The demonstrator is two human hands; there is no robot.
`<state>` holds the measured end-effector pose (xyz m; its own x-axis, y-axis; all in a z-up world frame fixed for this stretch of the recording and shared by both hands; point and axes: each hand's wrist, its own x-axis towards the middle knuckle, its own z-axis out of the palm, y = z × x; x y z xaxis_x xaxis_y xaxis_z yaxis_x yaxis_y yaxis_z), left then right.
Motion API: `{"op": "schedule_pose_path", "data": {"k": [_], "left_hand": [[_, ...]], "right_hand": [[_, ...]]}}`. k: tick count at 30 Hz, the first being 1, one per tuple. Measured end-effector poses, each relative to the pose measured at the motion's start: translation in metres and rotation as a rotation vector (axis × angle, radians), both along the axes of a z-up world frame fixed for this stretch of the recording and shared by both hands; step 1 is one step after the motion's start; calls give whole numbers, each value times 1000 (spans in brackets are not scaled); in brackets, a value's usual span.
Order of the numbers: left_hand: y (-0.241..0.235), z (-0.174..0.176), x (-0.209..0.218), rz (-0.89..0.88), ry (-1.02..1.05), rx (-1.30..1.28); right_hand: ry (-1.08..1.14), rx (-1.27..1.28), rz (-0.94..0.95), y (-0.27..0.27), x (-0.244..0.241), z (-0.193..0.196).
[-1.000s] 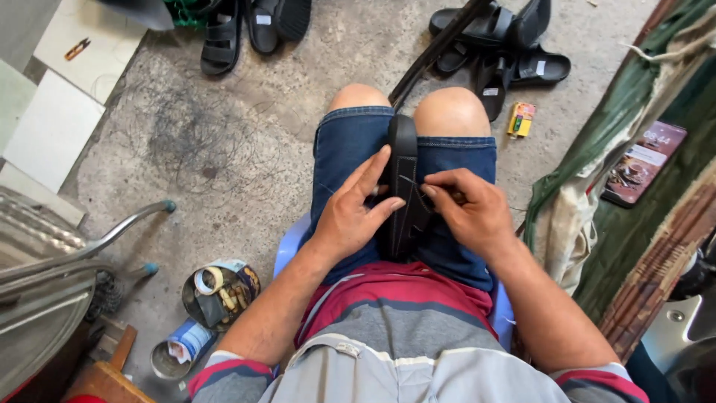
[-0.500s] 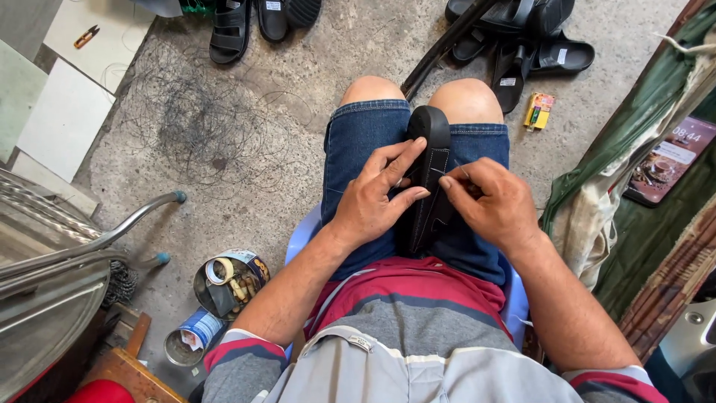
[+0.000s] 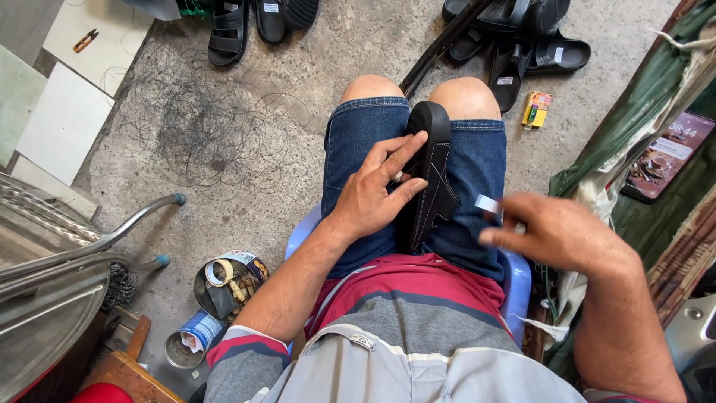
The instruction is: The person sits on a stool and sews a black slipper held on their lap using a needle and thread. They repeatedly push the needle through the slipper's sole and pull the thread to secure the stitching.
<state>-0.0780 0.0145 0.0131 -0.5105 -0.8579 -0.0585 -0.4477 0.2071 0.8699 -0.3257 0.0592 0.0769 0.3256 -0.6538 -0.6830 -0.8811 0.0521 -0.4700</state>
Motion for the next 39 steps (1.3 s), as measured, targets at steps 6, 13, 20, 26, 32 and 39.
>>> {"op": "schedule_pose_path", "data": {"k": [6,13,20,26,32,39], "left_hand": [[-8,-2,-3,1,-22,6],[-10,-13,-1,-27,108,-99],[-11,-12,-1,-35,131,-63],[-11,-8,-2,-39,126,-37],[-11,-8,-2,-50,170,-31],[-12,-11,-4,-31,131,-52]], "right_hand": [[-98,-373,33,-20,11,15],[-92,-834,331,-45,8,-11],[-77,-856,397,-52,3,-21],[-82,-845,356,-50,4,-21],[-64,-829,270,-47,8,-23],[-4,-923,302,-45,8,-22]]}}
